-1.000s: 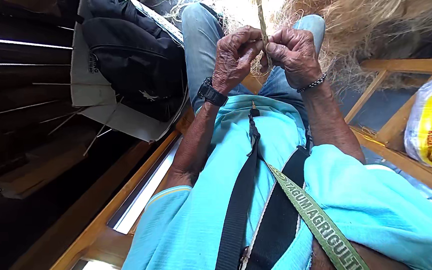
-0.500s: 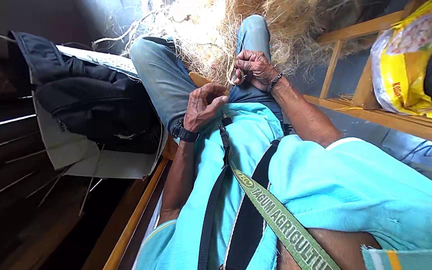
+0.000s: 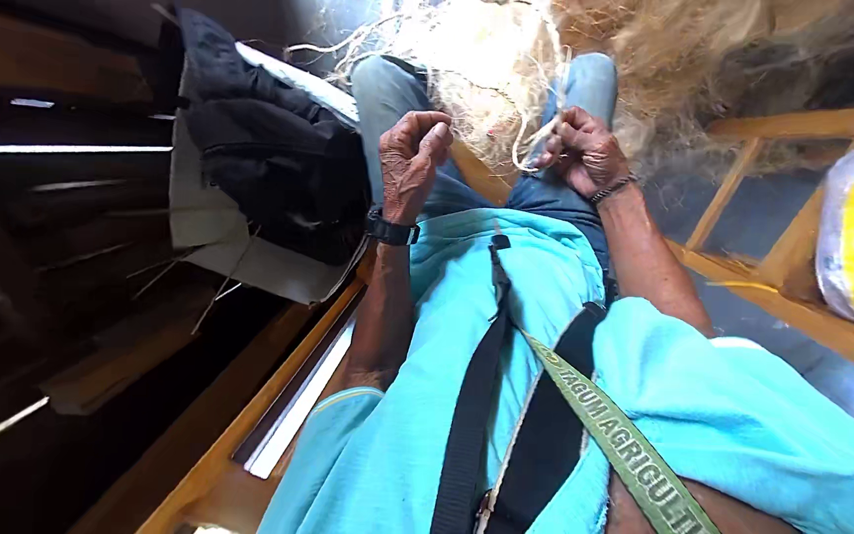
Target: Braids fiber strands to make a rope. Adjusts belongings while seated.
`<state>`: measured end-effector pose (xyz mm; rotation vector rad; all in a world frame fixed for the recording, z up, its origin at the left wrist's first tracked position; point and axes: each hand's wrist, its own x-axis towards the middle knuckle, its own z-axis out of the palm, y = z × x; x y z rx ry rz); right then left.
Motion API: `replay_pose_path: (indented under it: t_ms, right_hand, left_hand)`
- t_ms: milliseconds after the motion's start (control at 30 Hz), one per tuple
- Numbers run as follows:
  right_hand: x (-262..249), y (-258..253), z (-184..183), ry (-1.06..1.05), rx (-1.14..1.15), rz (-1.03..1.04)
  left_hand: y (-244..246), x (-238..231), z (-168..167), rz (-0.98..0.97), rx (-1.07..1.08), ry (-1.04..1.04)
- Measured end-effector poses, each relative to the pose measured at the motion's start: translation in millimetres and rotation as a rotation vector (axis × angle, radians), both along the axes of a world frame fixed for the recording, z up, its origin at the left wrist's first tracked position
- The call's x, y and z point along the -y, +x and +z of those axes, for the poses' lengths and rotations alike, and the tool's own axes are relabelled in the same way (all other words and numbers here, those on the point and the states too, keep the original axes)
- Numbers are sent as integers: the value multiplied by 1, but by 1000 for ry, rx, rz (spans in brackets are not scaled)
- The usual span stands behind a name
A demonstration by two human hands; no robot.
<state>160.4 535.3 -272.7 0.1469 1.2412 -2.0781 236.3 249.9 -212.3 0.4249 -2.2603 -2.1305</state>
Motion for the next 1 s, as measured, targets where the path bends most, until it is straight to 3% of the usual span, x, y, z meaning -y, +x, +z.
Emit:
replay_pose_path:
  t_ms: [67, 167, 300, 1000]
  right_hand:
    - [0, -1, 0, 39, -28, 26]
    - [-2, -2, -4, -9, -43, 25]
    - [-7, -1, -9, -87, -59, 41]
    - [-8, -2, -12, -157, -36, 51]
  left_hand:
    - [12, 14, -15, 67, 85, -84]
    - [22, 25, -31, 151, 112, -4]
    - [16, 23, -30, 229, 120, 107]
    - [8, 19, -32, 292, 158, 97]
